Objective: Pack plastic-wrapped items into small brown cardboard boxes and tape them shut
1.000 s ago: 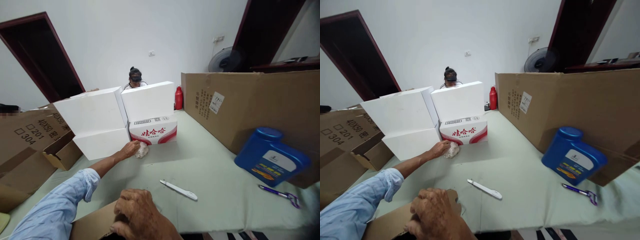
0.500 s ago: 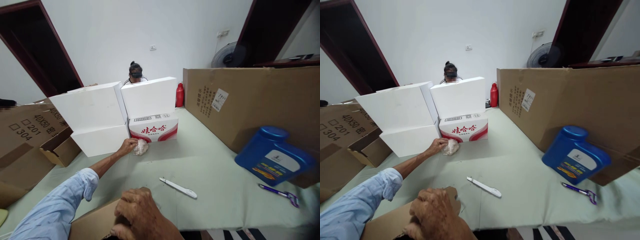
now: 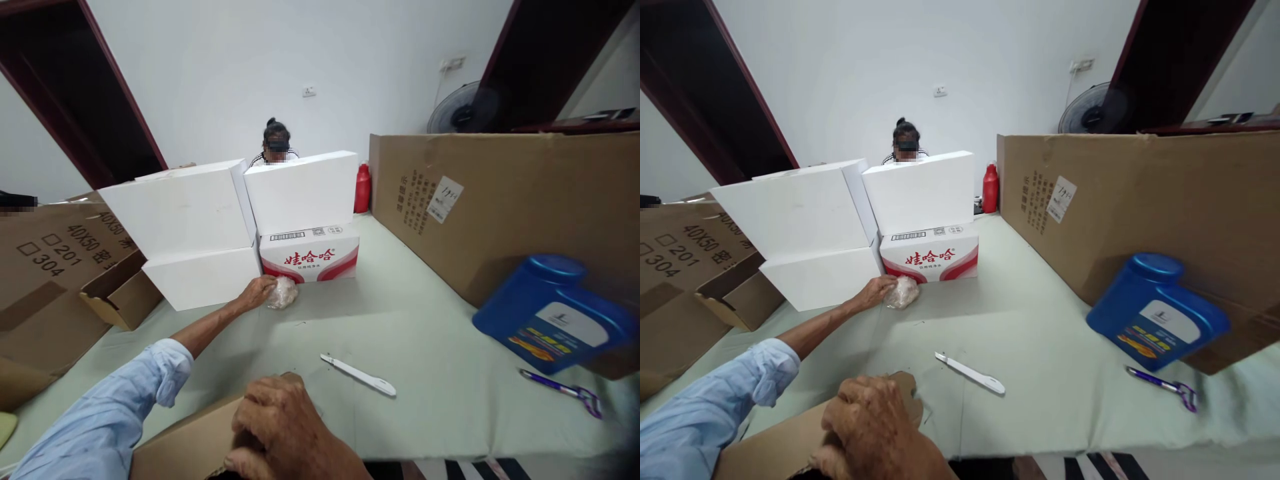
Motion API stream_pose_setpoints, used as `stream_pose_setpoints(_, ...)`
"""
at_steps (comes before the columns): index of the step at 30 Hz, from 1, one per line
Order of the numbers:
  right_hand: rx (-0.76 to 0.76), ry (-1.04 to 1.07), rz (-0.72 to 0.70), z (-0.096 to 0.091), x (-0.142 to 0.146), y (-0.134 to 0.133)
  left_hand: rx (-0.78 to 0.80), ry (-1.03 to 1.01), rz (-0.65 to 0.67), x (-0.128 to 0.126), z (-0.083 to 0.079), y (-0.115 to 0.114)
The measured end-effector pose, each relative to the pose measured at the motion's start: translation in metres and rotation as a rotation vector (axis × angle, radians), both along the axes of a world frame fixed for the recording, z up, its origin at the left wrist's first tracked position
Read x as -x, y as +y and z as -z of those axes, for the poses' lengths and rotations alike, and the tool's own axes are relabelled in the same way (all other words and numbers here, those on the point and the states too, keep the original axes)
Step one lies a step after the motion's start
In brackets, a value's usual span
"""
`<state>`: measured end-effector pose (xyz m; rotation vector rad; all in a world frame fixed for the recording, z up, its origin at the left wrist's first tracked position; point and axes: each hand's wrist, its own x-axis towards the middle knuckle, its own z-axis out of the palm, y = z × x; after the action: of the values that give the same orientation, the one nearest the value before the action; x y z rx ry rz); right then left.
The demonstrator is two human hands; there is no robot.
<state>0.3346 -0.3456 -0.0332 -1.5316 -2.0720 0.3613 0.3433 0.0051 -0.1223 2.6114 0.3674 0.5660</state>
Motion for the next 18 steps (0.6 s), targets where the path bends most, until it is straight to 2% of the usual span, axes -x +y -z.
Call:
stream_pose_setpoints(4, 0.002, -0.013, 0.008, -0.003, 0.000, -0.002, -0.036, 0.004, -0.029, -0.004, -0.002, 0.001)
stream_pose_setpoints(12, -0.104, -0.017, -0.016, 0.009, 0.001, -0.001, -0.100, -0.010, -0.076, 0.002, 0.016, -0.012)
stream_pose_setpoints(18, -0.115, -0.045, -0.009, 0.017, 0.002, 0.003, -0.075, -0.025, -0.109, 0.001, 0.030, -0.018)
